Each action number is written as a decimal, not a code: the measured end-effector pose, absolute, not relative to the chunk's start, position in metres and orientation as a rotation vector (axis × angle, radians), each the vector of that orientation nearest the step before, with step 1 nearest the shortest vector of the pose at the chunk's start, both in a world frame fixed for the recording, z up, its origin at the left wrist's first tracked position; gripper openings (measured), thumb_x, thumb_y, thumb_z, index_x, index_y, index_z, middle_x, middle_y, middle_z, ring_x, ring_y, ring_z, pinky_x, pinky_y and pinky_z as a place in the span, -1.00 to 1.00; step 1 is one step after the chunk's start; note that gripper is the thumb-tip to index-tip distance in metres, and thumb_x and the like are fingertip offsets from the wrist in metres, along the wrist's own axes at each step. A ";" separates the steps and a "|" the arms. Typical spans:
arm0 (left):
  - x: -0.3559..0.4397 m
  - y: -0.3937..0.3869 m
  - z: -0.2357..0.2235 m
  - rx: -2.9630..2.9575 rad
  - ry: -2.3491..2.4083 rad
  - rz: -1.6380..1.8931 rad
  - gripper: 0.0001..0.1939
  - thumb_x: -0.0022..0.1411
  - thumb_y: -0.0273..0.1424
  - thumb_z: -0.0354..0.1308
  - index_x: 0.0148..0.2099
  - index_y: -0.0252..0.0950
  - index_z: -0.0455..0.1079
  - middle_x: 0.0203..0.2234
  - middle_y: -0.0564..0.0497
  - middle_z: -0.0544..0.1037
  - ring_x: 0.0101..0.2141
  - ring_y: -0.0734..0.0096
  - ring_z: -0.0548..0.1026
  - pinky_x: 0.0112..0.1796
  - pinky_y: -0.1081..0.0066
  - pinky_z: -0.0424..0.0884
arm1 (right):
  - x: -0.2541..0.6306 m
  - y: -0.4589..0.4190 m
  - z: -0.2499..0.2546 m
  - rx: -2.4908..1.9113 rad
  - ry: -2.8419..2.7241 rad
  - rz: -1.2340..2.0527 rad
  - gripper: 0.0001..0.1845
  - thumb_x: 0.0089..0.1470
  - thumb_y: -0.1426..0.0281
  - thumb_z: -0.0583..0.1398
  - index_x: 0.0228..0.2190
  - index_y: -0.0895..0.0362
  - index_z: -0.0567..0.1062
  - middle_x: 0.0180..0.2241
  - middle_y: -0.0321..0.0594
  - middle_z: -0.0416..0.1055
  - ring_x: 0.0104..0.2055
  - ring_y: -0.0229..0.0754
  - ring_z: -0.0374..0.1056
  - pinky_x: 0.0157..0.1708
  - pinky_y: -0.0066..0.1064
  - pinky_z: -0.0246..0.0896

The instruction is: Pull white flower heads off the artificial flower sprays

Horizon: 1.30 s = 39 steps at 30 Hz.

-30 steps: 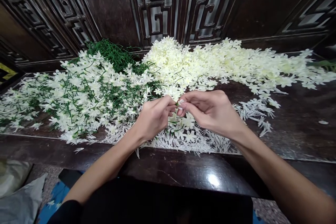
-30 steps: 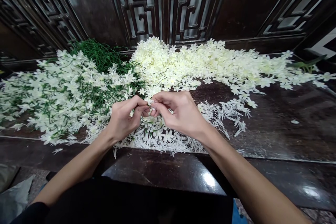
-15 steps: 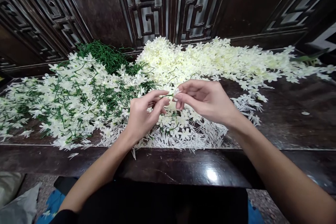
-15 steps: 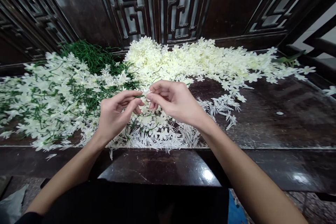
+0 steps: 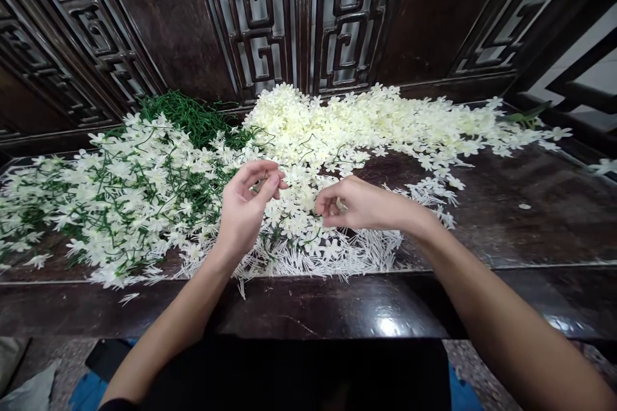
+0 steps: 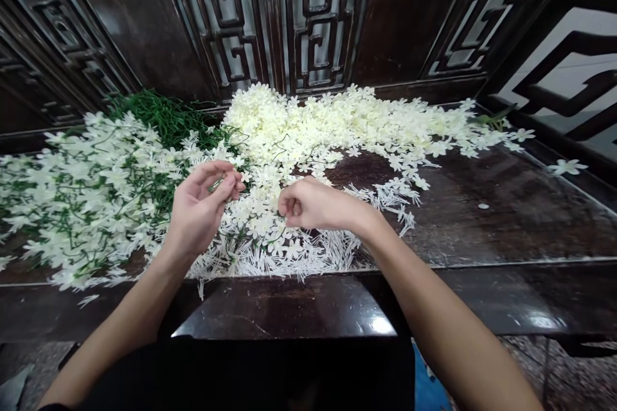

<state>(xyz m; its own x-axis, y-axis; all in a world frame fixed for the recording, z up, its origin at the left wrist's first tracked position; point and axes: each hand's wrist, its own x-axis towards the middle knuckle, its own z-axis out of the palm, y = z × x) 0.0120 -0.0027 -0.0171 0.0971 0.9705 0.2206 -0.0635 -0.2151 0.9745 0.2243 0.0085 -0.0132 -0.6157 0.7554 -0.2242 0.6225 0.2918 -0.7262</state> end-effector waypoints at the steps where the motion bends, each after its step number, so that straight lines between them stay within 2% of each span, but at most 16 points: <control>1: 0.013 -0.004 -0.016 1.426 0.993 1.292 -0.84 0.17 -0.51 0.20 -0.16 -0.31 0.44 -0.29 -0.04 0.52 -0.34 0.45 0.47 -0.32 0.43 0.43 | 0.224 0.009 -0.012 -1.271 -2.376 1.214 -0.88 0.03 0.38 0.23 -0.37 0.18 0.48 -0.35 -0.19 0.46 -0.37 -0.21 0.36 -0.36 -0.28 0.27; 6: 0.019 -0.009 -0.015 1.756 1.052 1.116 -0.87 0.15 -0.45 0.24 -0.21 -0.28 0.51 -0.29 -0.04 0.56 -0.34 0.38 0.45 -0.36 0.38 0.37 | 0.225 0.009 -0.002 -1.181 -2.214 1.074 -0.89 0.00 0.38 0.24 -0.39 0.17 0.50 -0.38 -0.22 0.48 -0.36 -0.22 0.38 -0.33 -0.29 0.30; 11: 0.021 -0.009 -0.021 2.012 1.043 1.057 -0.82 0.07 -0.40 0.33 -0.23 -0.26 0.51 -0.37 0.00 0.58 -0.36 0.37 0.44 -0.38 0.37 0.29 | 0.225 0.007 -0.002 -0.981 -2.043 1.218 -0.89 -0.03 0.40 0.28 -0.41 0.18 0.48 -0.40 -0.26 0.47 -0.36 -0.25 0.40 -0.28 -0.32 0.36; 16: 0.021 -0.008 -0.025 2.014 1.006 0.988 -0.84 0.09 -0.39 0.32 -0.23 -0.26 0.50 -0.37 0.00 0.59 -0.34 0.37 0.48 -0.32 0.36 0.36 | 0.220 0.004 -0.003 -0.973 -1.953 1.312 -0.81 -0.02 0.31 0.30 -0.41 0.17 0.45 -0.42 -0.26 0.45 -0.40 -0.27 0.38 -0.35 -0.35 0.37; 19: 0.021 -0.007 -0.026 1.986 1.008 1.007 -0.81 0.16 -0.43 0.24 -0.13 -0.28 0.48 -0.29 -0.03 0.57 -0.30 0.37 0.47 -0.29 0.35 0.37 | 0.224 0.005 0.000 -1.007 -1.943 1.263 -0.80 0.01 0.30 0.28 -0.37 0.17 0.45 -0.38 -0.23 0.46 -0.37 -0.27 0.39 -0.33 -0.35 0.36; 22: 0.020 -0.007 -0.025 2.008 1.093 1.024 -0.75 0.23 -0.48 0.15 -0.03 -0.25 0.45 -0.25 -0.05 0.53 -0.32 0.38 0.41 -0.33 0.36 0.34 | 0.234 0.006 0.002 -1.202 -2.076 1.202 -0.78 -0.01 0.26 0.29 -0.42 0.17 0.47 -0.44 -0.24 0.45 -0.46 -0.29 0.34 -0.46 -0.37 0.31; 24: 0.019 -0.007 -0.022 1.998 1.150 1.011 -0.77 0.25 -0.48 0.12 -0.05 -0.22 0.47 -0.25 -0.04 0.52 -0.36 0.40 0.37 -0.38 0.38 0.30 | 0.239 0.007 -0.001 -1.332 -2.279 1.390 -0.76 -0.04 0.24 0.31 -0.49 0.18 0.49 -0.52 -0.25 0.45 -0.54 -0.29 0.32 -0.56 -0.38 0.25; 27: 0.020 -0.009 -0.017 1.872 1.166 1.008 -0.83 0.23 -0.46 0.14 -0.12 -0.22 0.49 -0.22 -0.03 0.53 -0.39 0.44 0.36 -0.41 0.41 0.29 | 0.239 0.007 -0.007 -1.565 -2.440 1.526 -0.78 -0.06 0.33 0.32 -0.56 0.22 0.48 -0.55 -0.23 0.45 -0.57 -0.28 0.32 -0.59 -0.39 0.24; 31: 0.020 -0.009 -0.015 1.678 1.146 1.073 -0.86 0.13 -0.42 0.25 -0.20 -0.26 0.48 -0.30 -0.02 0.54 -0.40 0.45 0.38 -0.41 0.44 0.33 | 0.229 0.005 -0.009 -1.587 -2.480 1.500 -0.86 0.00 0.42 0.25 -0.52 0.24 0.48 -0.47 -0.18 0.48 -0.47 -0.25 0.39 -0.48 -0.38 0.29; 35: 0.017 -0.006 -0.019 1.594 1.131 1.061 -0.81 0.09 -0.37 0.29 -0.19 -0.21 0.50 -0.30 -0.02 0.52 -0.39 0.44 0.38 -0.44 0.46 0.31 | 0.226 0.003 -0.005 -1.624 -2.496 1.499 -0.88 0.01 0.50 0.20 -0.53 0.25 0.46 -0.52 -0.20 0.45 -0.47 -0.26 0.37 -0.47 -0.39 0.28; 39: 0.015 -0.005 -0.022 1.617 1.133 1.037 -0.77 0.08 -0.35 0.32 -0.16 -0.19 0.52 -0.27 -0.02 0.52 -0.44 0.48 0.32 -0.47 0.47 0.28 | 0.225 0.004 -0.003 -1.616 -2.475 1.507 -0.94 -0.02 0.54 0.19 -0.50 0.25 0.46 -0.47 -0.20 0.45 -0.47 -0.28 0.36 -0.47 -0.39 0.30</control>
